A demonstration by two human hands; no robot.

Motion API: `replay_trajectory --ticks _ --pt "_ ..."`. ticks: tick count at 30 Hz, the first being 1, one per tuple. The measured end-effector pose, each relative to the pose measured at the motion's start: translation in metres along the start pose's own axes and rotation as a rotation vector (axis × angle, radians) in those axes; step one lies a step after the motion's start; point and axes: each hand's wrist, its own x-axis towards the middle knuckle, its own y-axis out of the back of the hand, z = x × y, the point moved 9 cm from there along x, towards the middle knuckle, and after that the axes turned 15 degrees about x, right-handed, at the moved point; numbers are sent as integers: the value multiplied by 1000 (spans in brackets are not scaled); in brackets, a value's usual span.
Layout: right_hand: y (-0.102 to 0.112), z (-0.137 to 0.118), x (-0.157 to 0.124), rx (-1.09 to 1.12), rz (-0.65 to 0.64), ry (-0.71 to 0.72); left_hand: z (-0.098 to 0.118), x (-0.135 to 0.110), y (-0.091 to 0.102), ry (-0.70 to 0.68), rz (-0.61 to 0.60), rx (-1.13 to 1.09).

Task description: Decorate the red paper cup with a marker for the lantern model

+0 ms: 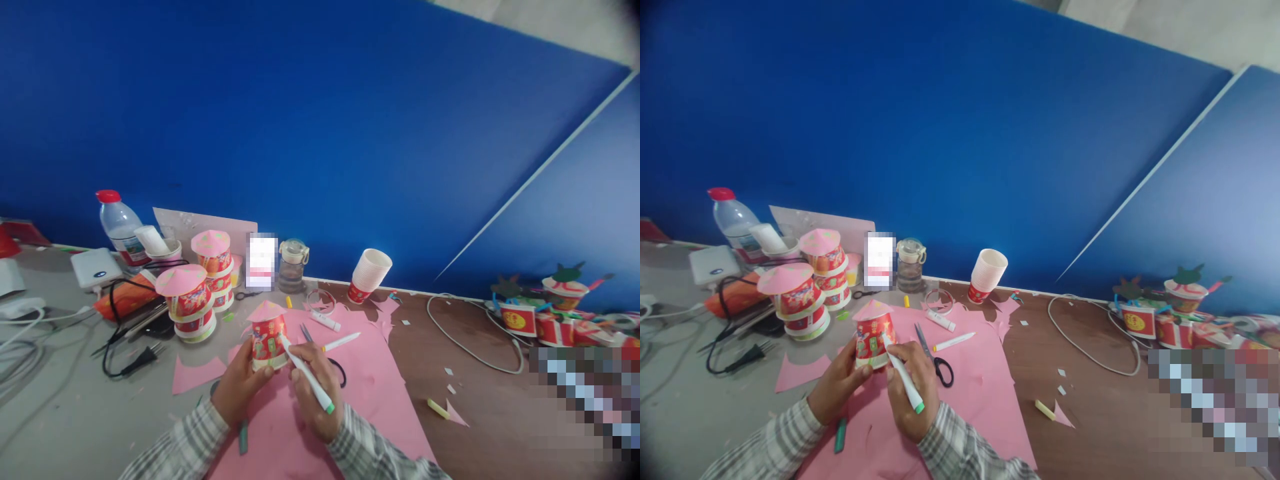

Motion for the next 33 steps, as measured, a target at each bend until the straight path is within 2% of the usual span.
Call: replay_trajectory --ticks 6,13,21,33 --pt "0 3 -2 12 -5 -21 -1 0 -1 -4 -7 6" --pt "-2 -5 2 -11 -43 24 -1 1 -1 -3 -6 12" --pt "-1 1 0 11 -30 -10 -6 1 -1 -1 -25 13" --pt "-1 -8 1 -22 -28 39 -2 0 0 -34 -8 54"
